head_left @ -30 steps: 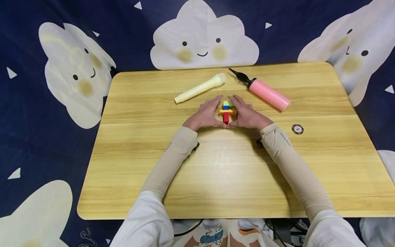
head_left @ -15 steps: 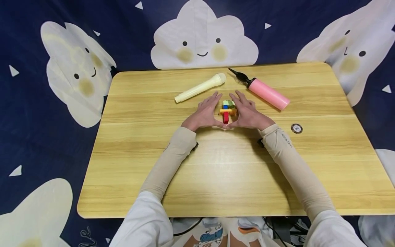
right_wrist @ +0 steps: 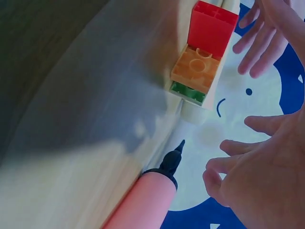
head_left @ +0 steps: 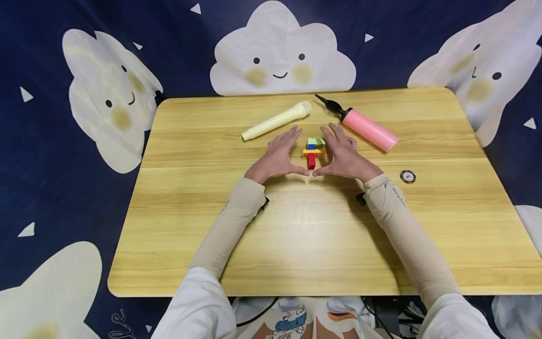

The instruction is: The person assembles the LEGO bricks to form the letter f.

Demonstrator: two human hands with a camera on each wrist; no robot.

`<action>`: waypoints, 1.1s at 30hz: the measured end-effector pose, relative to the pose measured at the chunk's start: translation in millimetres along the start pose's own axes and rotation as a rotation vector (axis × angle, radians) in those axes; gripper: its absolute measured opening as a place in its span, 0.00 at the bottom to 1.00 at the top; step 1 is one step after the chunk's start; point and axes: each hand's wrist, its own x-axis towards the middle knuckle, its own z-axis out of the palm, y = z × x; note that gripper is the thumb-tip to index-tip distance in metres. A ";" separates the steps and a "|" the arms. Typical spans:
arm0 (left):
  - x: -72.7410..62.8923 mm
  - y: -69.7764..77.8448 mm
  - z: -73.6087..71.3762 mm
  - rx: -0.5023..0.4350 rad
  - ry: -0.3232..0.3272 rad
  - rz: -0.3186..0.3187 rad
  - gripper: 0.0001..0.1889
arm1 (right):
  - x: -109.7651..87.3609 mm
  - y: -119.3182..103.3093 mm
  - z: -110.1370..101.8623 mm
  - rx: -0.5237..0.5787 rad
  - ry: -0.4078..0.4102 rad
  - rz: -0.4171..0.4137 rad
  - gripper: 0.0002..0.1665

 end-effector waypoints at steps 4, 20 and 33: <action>-3.1 1.4 -1.7 0.014 0.013 0.004 0.68 | -4.6 0.2 -4.2 0.005 0.026 0.001 0.77; -16.3 23.0 -10.2 0.035 0.034 0.025 0.69 | -28.1 5.4 -29.1 -0.002 0.068 0.015 0.79; -36.7 34.4 -18.6 0.193 0.097 -0.004 0.70 | -39.3 -4.6 -32.2 -0.016 0.168 -0.076 0.82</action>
